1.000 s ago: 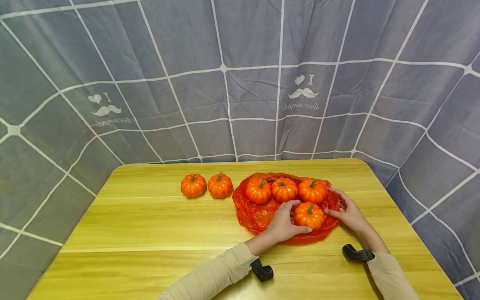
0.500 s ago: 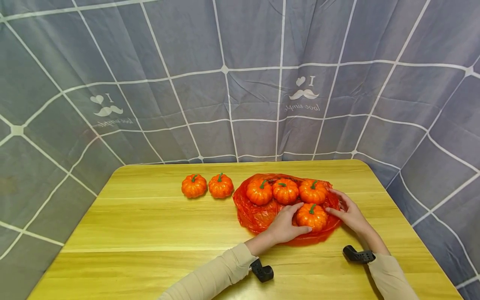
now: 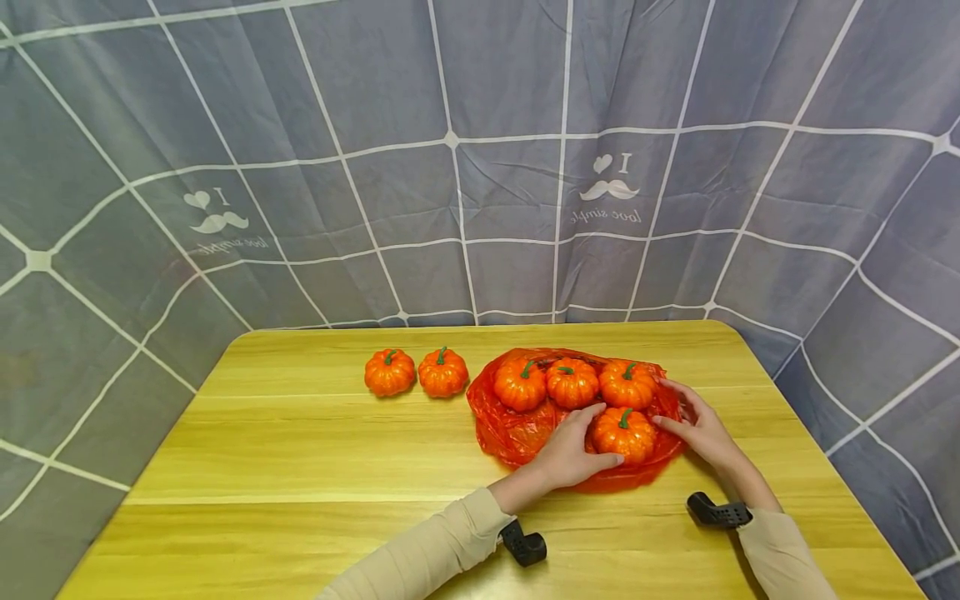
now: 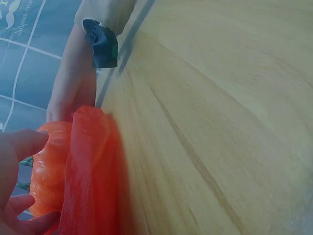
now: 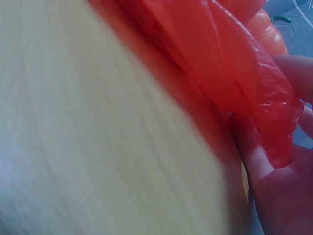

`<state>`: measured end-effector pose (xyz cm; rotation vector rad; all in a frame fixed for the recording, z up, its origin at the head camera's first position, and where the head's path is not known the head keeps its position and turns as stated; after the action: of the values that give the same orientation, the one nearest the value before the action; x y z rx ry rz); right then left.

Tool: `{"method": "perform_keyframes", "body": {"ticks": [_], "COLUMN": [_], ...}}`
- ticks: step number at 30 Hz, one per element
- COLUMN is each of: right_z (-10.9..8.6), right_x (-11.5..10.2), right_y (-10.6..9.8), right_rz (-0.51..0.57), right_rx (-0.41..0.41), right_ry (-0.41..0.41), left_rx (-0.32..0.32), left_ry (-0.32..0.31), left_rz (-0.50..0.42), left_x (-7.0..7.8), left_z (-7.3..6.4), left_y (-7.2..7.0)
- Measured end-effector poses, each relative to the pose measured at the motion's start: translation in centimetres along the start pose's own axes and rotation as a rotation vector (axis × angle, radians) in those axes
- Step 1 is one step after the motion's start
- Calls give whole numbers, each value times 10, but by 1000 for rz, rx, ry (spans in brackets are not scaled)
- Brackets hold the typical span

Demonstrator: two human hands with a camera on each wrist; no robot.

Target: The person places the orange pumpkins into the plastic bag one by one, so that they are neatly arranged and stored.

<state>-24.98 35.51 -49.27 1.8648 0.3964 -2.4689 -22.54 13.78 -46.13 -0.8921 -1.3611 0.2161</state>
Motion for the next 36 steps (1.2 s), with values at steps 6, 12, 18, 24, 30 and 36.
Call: {"method": "perform_keyframes", "body": {"ticks": [6, 12, 18, 24, 30, 36], "right_z": [1, -1, 0, 0, -1, 1], "right_x": [0, 1, 2, 3, 2, 2], "right_y": [0, -3, -3, -2, -1, -2], "right_rz": [10, 38, 46, 27, 35, 55], "right_rx": [1, -6, -16, 0, -5, -15], "right_ry": [5, 13, 5, 22, 12, -15], "left_rx": [21, 54, 75, 124, 184, 250], "left_ry": [33, 86, 130, 152, 164, 160], "left_rz": [-2, 5, -34, -76, -97, -145], "left_x": [4, 10, 11, 2, -12, -30], "left_z": [-3, -9, -18, -29, -40, -48], "left_y": [-8, -20, -40, -62, -83, -101]}}
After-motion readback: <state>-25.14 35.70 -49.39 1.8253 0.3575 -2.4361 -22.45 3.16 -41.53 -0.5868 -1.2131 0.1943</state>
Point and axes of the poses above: each hand's wrist, its own z-axis towards the middle knuckle, its own y-axis out of the palm, x = y × z, the point moved 5 cm from there along z, towards the middle knuckle
